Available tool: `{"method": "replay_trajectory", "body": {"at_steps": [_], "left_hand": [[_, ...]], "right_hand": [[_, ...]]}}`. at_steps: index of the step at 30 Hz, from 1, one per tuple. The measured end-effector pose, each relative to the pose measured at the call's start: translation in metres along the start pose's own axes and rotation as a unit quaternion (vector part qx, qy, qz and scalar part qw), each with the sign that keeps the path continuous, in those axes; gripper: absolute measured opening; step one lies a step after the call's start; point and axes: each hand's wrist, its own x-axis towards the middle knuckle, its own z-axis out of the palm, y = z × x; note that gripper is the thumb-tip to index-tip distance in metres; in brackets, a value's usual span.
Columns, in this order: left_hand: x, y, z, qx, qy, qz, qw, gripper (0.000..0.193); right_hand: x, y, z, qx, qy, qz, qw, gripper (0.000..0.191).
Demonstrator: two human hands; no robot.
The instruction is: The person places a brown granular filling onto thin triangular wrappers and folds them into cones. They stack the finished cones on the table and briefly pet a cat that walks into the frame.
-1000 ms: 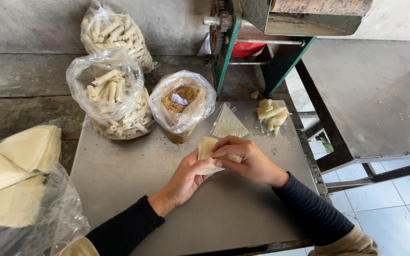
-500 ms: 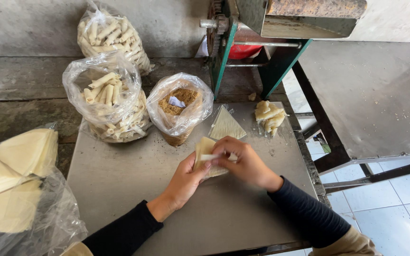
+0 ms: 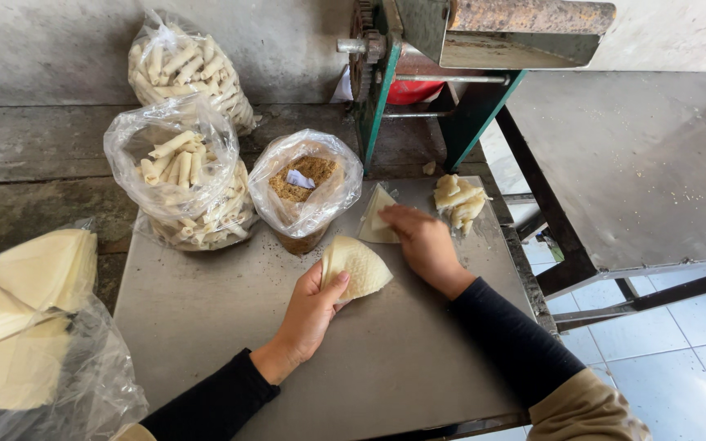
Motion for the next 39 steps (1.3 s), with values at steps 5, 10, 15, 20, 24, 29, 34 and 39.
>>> {"method": "replay_trajectory", "body": {"at_steps": [5, 10, 15, 20, 24, 29, 34, 39], "left_hand": [[-0.003, 0.005, 0.004, -0.008, -0.005, 0.001, 1.0, 0.035], [-0.003, 0.006, 0.005, 0.013, 0.0, -0.007, 1.0, 0.035], [-0.004, 0.005, 0.004, 0.009, 0.002, 0.001, 1.0, 0.035], [-0.004, 0.006, 0.005, -0.013, -0.005, -0.005, 1.0, 0.039], [-0.005, 0.012, 0.004, -0.098, -0.016, -0.024, 0.995, 0.059], [-0.006, 0.013, 0.005, -0.11, -0.055, -0.025, 0.992, 0.079], [-0.007, 0.011, 0.003, -0.113, -0.081, -0.017, 0.99, 0.084], [-0.006, 0.014, 0.003, -0.099, -0.068, -0.034, 0.992, 0.086]], "right_hand": [[-0.004, -0.014, -0.004, -0.034, -0.029, -0.03, 0.999, 0.033], [-0.006, -0.015, -0.005, -0.029, -0.043, -0.031, 0.998, 0.034], [-0.008, -0.014, -0.003, -0.017, -0.054, -0.029, 0.998, 0.031], [-0.003, -0.025, -0.014, -0.011, -0.08, -0.028, 0.996, 0.029], [0.002, -0.045, -0.035, 0.095, -0.139, 0.119, 0.979, 0.037], [-0.004, -0.076, -0.052, 0.156, -0.126, -0.089, 0.976, 0.042], [-0.01, -0.089, -0.044, 0.189, -0.188, -0.071, 0.961, 0.023], [-0.009, -0.081, -0.043, 0.254, -0.204, -0.012, 0.945, 0.015]]}}
